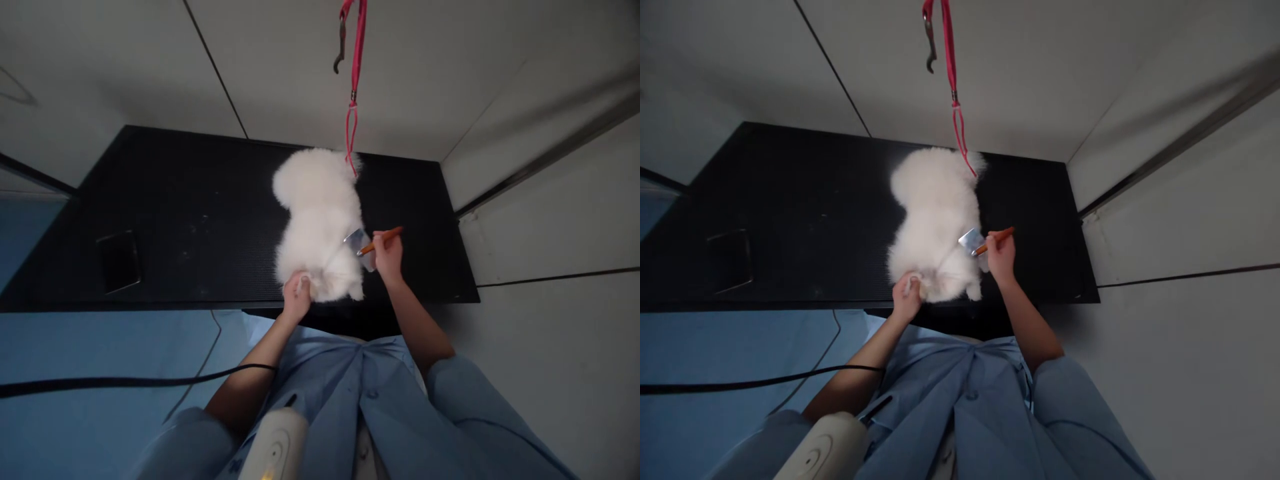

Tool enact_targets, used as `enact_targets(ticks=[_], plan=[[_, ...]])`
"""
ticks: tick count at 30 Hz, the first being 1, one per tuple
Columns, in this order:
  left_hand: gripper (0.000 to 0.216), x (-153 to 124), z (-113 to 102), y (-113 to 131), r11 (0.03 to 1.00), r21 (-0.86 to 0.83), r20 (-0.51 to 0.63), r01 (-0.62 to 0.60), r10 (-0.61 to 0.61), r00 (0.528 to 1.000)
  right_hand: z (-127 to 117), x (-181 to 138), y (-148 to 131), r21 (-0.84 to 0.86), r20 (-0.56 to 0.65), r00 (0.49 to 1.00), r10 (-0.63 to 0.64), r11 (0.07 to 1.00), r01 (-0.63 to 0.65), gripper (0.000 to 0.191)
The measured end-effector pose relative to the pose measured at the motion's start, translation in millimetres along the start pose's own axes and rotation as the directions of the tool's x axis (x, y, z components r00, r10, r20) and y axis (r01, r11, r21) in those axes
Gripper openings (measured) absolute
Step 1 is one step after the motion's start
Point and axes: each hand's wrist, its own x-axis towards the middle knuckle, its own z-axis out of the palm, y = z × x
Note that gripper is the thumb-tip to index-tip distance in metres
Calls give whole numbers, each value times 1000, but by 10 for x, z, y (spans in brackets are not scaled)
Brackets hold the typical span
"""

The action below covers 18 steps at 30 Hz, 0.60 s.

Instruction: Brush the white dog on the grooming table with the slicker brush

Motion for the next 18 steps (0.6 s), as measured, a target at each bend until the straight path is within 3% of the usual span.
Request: enact_targets(ticks=[2,5,6,8,10,12,14,15,18], plan=[[56,8,0,-4,1000,0,6,28,-28,1000,-20,-34,24,7,-48,998,-32,999,33,28],[56,24,2,-17,996,-8,1,84,-84,996,-1,-138,76,35,184,981,58,997,-65,29],[57,29,3,-23,995,-12,-4,100,-100,995,5,-165,96,39,198,975,100,993,-110,30],[57,32,4,-32,993,-17,-5,117,-117,993,1,-203,127,55,58,990,129,990,-133,31],[57,32,1,-31,992,-15,4,125,-125,992,-15,-249,140,65,-112,990,83,995,-76,29],[56,37,-5,-15,991,-20,15,130,-130,991,-26,-316,142,68,-65,996,62,996,-58,27],[53,60,-12,17,992,-17,30,124,-124,992,-33,-377,151,73,88,988,124,989,-131,27],[52,79,-16,37,994,-8,41,113,-113,993,-41,-394,159,73,108,981,163,982,-172,27],[45,161,-35,86,998,39,93,58,-61,994,-80,-422,176,100,-135,976,171,982,-158,28]])
